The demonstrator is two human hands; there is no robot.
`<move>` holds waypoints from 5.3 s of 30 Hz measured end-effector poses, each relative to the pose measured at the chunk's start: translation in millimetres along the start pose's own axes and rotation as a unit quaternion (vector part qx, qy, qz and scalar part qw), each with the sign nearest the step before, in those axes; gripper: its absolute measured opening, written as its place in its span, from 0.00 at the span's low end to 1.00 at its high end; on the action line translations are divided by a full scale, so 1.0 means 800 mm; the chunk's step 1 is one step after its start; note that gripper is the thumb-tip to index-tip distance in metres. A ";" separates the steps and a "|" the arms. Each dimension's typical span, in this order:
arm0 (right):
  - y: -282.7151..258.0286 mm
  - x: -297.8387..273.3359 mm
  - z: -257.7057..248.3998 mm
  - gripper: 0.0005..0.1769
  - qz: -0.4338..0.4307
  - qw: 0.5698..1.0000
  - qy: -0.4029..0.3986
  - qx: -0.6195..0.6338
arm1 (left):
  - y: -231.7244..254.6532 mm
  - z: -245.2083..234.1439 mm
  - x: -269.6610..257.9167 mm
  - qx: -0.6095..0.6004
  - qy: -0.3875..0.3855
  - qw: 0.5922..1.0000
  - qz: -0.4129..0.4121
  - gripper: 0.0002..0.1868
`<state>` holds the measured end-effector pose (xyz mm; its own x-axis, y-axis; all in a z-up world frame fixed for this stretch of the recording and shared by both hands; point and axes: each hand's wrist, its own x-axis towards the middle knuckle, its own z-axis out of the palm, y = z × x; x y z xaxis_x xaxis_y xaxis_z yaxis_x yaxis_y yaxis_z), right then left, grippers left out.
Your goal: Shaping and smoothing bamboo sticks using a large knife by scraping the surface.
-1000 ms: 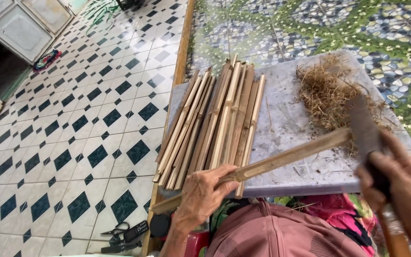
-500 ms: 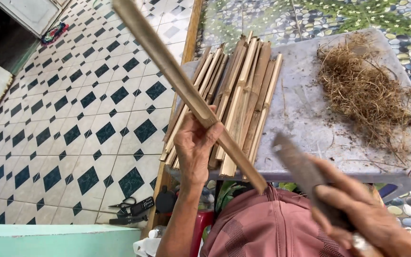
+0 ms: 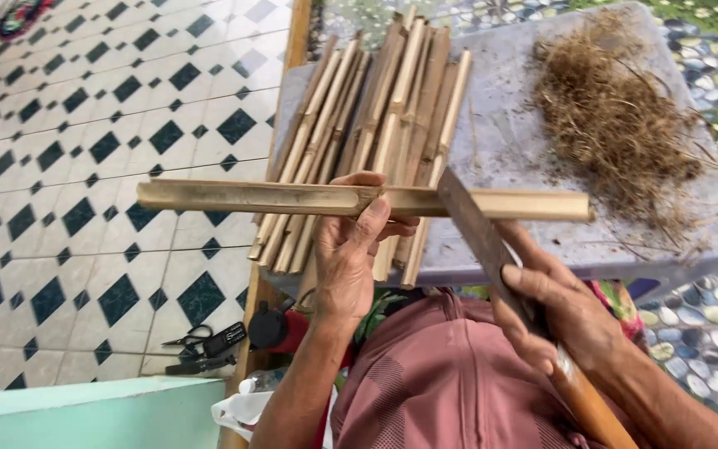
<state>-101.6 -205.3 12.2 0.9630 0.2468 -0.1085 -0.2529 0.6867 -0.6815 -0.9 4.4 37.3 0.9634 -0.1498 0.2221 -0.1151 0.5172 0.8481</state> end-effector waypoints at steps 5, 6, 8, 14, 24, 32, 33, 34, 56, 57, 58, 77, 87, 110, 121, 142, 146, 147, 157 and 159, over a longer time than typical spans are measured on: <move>-0.031 0.001 -0.052 0.26 -0.092 0.989 -0.005 0.117 | -0.001 -0.022 -0.001 -0.048 -0.282 0.952 -0.110 0.30; -0.040 0.001 -0.053 0.26 -0.099 0.988 0.001 0.116 | -0.004 -0.019 0.000 -0.053 -0.289 0.949 -0.113 0.30; -0.059 -0.004 -0.054 0.29 -0.148 0.986 0.001 0.080 | -0.008 -0.011 -0.001 -0.150 -0.337 0.898 -0.240 0.32; -0.071 -0.019 -0.038 0.39 -0.180 0.979 0.059 -0.068 | -0.013 0.016 -0.017 0.079 -0.378 0.875 -0.292 0.50; -0.028 -0.015 -0.029 0.40 -0.091 0.951 -0.077 -0.287 | -0.033 -0.007 -0.018 0.258 -0.279 0.913 -0.148 0.22; -0.035 -0.022 0.002 0.37 -0.028 0.977 -0.048 -0.206 | -0.010 0.012 -0.018 0.417 -0.244 0.875 0.011 0.09; -0.035 -0.023 0.000 0.37 -0.030 0.977 -0.048 -0.206 | -0.010 0.012 -0.018 0.417 -0.245 0.875 0.012 0.09; -0.036 -0.023 -0.001 0.37 -0.034 0.976 -0.052 -0.211 | -0.010 0.011 -0.018 0.424 -0.247 0.871 0.025 0.10; -0.113 -0.048 -0.041 0.34 -0.180 0.945 0.157 -0.222 | 0.014 0.000 -0.008 0.426 -0.259 0.864 -0.063 0.16; -0.114 -0.047 -0.047 0.34 -0.187 0.945 0.149 -0.222 | 0.012 -0.006 -0.005 0.431 -0.257 0.863 -0.054 0.16; -0.113 -0.046 -0.055 0.34 -0.197 0.949 0.145 -0.199 | 0.010 -0.012 -0.003 0.455 -0.246 0.853 -0.075 0.19; 0.001 0.023 -0.132 0.30 -0.079 0.984 0.156 -0.043 | 0.019 -0.042 0.017 0.464 -0.152 0.869 -0.083 0.19; 0.028 0.031 -0.155 0.35 -0.039 0.986 0.158 -0.029 | 0.021 -0.037 0.017 0.408 -0.139 0.898 -0.083 0.13; -0.036 -0.017 -0.002 0.40 -0.036 0.986 -0.037 -0.159 | -0.007 -0.023 0.003 0.390 -0.215 0.895 -0.004 0.18; -0.030 -0.003 0.007 0.38 -0.032 0.968 -0.071 -0.238 | -0.026 -0.021 -0.010 0.488 -0.244 0.837 0.051 0.20; -0.070 -0.017 -0.059 0.36 -0.093 0.978 0.152 -0.112 | -0.018 -0.021 -0.005 0.507 -0.281 0.815 0.020 0.25; -0.069 -0.011 -0.072 0.36 -0.099 0.973 0.159 -0.134 | -0.004 -0.012 0.002 0.536 -0.270 0.798 -0.053 0.23; -0.079 -0.009 -0.085 0.36 -0.111 0.970 0.171 -0.134 | -0.006 -0.028 0.007 0.530 -0.286 0.797 -0.047 0.23; -0.045 0.017 -0.166 0.39 -0.125 0.964 0.225 -0.064 | 0.020 -0.060 0.017 0.504 -0.070 0.852 -0.124 0.22; -0.020 0.025 -0.165 0.39 -0.106 0.972 0.194 -0.074 | 0.030 -0.048 0.013 0.480 -0.040 0.858 -0.179 0.22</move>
<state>-66.2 -301.2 -74.6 0.9623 -0.1855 -0.1990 -0.0560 0.5808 -0.8121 15.3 47.5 41.3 0.9633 -0.2320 -0.1346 0.0006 -0.5000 0.8660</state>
